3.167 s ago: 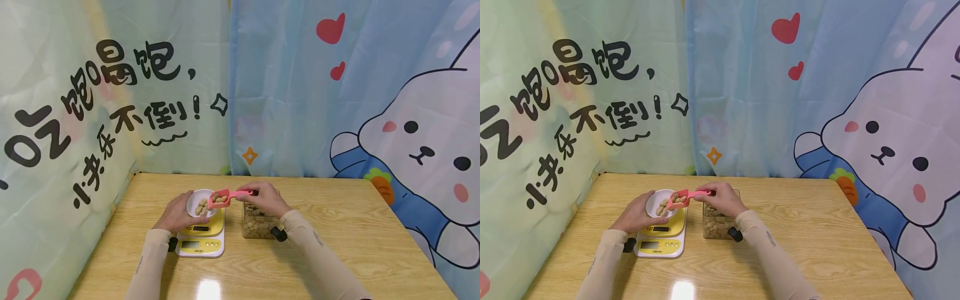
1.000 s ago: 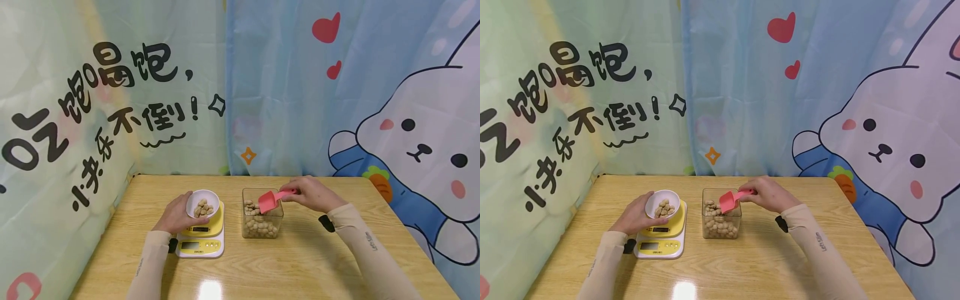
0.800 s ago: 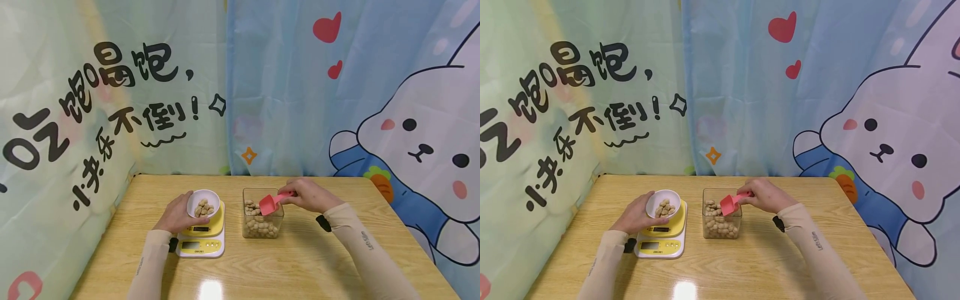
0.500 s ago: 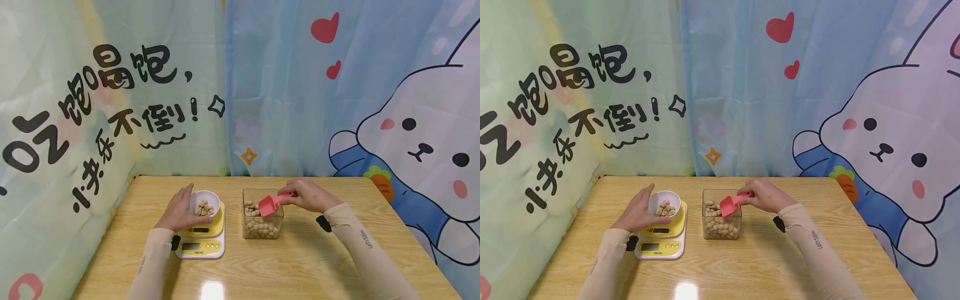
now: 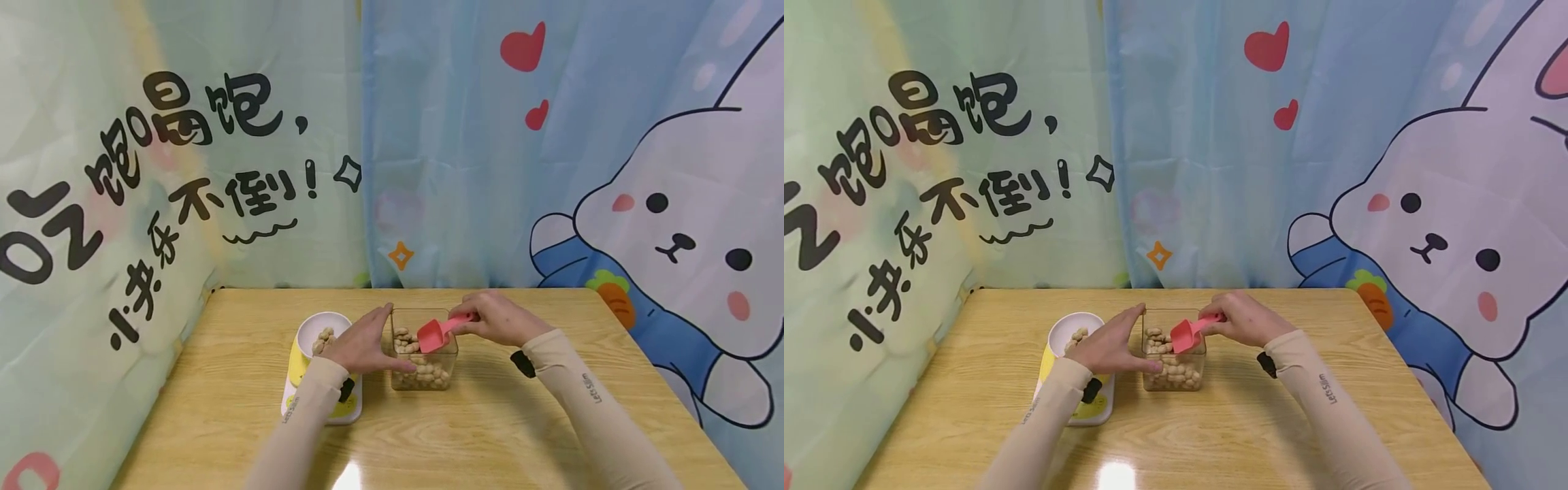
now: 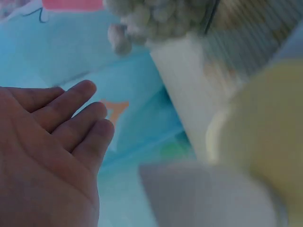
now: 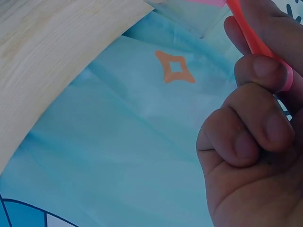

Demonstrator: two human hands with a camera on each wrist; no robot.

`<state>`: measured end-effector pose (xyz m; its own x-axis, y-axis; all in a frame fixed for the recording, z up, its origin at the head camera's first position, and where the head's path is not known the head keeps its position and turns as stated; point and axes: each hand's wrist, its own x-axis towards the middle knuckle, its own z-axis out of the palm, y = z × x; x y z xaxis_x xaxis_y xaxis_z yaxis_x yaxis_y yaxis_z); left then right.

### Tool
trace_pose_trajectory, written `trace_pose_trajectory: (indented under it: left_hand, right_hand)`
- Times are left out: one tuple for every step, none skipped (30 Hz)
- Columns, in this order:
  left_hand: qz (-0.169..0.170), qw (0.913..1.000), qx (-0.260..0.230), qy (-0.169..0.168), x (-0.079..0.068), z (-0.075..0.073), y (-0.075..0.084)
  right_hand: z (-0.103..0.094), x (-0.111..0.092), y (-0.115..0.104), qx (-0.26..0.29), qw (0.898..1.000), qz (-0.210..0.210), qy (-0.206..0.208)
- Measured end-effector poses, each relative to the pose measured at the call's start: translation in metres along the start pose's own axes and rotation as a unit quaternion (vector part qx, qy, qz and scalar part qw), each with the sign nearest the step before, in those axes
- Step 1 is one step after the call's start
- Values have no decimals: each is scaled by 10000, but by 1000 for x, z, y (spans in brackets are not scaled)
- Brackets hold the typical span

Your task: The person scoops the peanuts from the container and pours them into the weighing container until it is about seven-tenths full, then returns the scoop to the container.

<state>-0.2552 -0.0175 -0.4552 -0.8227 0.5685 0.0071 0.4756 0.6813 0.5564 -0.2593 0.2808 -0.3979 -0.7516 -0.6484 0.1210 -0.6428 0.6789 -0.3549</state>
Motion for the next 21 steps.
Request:
trace_pose_trajectory:
  left_hand:
    - [2, 10000, -35, -20, 2, 2, 1]
    - [-8, 10000, -62, -33, 3, 4, 2]
    - [-5, 10000, -88, -30, 4, 5, 2]
    - [-17, 9999, -142, -21, 5, 6, 1]
    - [-17, 9998, -189, -1, 6, 6, 1]
    - [-34, 9997, -233, 6, 6, 6, 1]
    - [-48, 9996, -276, 18, 7, 7, 0]
    - [-54, 9995, -301, 22, 7, 7, -1]
    - [-64, 9995, -324, 33, 8, 7, -1]
    - [-71, 9994, -350, 37, 8, 8, -2]
    - [-74, 9993, -356, 38, 9, 9, -2]
    - [-86, 9993, -365, 43, 9, 9, -2]
    - [-88, 9993, -351, 60, 9, 10, -3]
    - [-87, 9994, -337, 67, 9, 10, -3]
    - [-92, 9994, -334, 70, 9, 10, -3]
    - [-95, 9994, -329, 69, 9, 10, -3]
    - [-100, 9994, -319, 67, 9, 10, -3]
    - [-104, 9995, -307, 69, 9, 9, -3]
    - [-98, 9995, -292, 79, 10, 10, -4]
    - [-94, 9995, -285, 82, 10, 9, -3]
    - [-86, 9995, -278, 98, 10, 9, -3]
  right_hand:
    - [0, 1, -1, 3, 10000, 13, -23]
    - [0, 1, -1, 3, 10000, 6, -39]
    - [0, 2, -1, 9, 10000, 15, -56]
    - [0, 3, -2, 19, 10000, 9, -66]
    - [0, 3, -2, 29, 10000, -1, -77]
    - [-1, 4, -2, 23, 10000, -12, -91]
    - [-1, 5, -3, 32, 9999, -10, -108]
    - [-2, 5, -3, 59, 9999, -18, -130]
    - [-2, 6, -3, 77, 9998, -10, -155]
    - [-2, 6, -2, 84, 9998, -19, -179]
    - [-3, 6, -2, 87, 9997, -25, -207]
    - [-3, 6, -2, 98, 9997, -29, -229]
    - [-4, 6, -2, 123, 9996, -30, -254]
    - [-4, 7, -2, 137, 9995, -41, -269]
    - [-5, 7, -2, 144, 9995, -46, -280]
    - [-5, 7, -2, 156, 9995, -53, -284]
    - [-5, 7, -2, 175, 9994, -57, -282]
    - [-5, 7, -1, 214, 9994, -54, -267]
    - [-4, 7, 0, 236, 9994, -51, -239]
    - [-4, 7, 1, 266, 9994, -44, -196]
    - [-3, 7, 2, 313, 9994, -34, -149]
